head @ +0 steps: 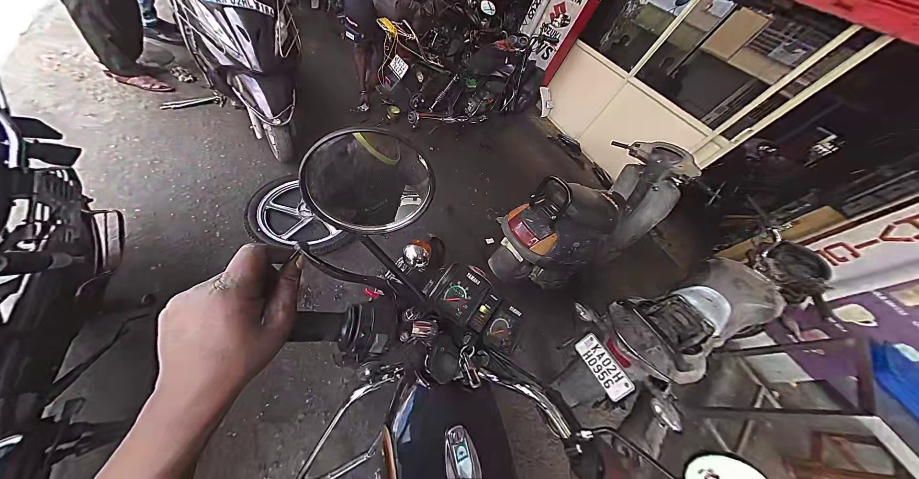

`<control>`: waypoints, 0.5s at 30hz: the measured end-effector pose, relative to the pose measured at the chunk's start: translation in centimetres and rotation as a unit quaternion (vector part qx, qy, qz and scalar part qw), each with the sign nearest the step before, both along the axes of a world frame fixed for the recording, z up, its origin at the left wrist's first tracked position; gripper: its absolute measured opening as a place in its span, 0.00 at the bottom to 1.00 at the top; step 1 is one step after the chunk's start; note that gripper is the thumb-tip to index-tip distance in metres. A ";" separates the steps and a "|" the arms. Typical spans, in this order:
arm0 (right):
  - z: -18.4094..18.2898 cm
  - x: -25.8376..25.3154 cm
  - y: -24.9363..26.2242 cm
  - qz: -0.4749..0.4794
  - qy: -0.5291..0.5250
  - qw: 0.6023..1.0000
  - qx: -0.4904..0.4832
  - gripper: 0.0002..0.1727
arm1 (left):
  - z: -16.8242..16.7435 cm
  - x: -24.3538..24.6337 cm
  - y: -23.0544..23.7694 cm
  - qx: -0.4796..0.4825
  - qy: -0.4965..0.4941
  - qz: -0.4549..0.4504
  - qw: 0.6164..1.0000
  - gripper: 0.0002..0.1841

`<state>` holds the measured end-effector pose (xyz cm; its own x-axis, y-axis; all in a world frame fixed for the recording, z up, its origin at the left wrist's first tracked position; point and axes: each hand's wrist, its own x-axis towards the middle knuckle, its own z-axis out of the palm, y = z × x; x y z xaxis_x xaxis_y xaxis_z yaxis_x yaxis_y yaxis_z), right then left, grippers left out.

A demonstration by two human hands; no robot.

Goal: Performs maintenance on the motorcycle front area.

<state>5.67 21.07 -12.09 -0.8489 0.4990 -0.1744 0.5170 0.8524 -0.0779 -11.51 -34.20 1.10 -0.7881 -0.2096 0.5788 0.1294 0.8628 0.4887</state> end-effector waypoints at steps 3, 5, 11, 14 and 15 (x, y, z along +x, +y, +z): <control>0.3 0.6 -1.2 -0.016 0.027 0.999 -0.008 0.37 | -0.8 0.6 -0.8 0.059 0.010 -0.006 0.998 0.24; 0.3 0.9 -2.1 -0.021 0.039 0.999 -0.010 0.34 | -1.1 1.1 -1.7 0.119 0.010 -0.021 0.993 0.21; 0.0 1.5 -3.5 -0.010 0.081 0.997 -0.002 0.35 | -1.0 1.6 -3.2 0.288 0.027 -0.079 0.954 0.10; -0.9 2.9 -4.1 -0.013 0.117 0.993 0.008 0.38 | -0.8 1.9 -3.5 0.361 -0.006 -0.053 0.931 0.10; -1.4 3.0 -4.5 -0.013 0.154 0.988 0.009 0.38 | -0.7 1.7 -3.6 0.357 -0.003 -0.038 0.933 0.10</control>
<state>8.68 16.55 -13.46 -0.8467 0.5226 0.0998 0.4932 0.8414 -0.2209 -9.79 -37.84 0.45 -0.8187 -0.4843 0.3086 0.1728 0.3046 0.9367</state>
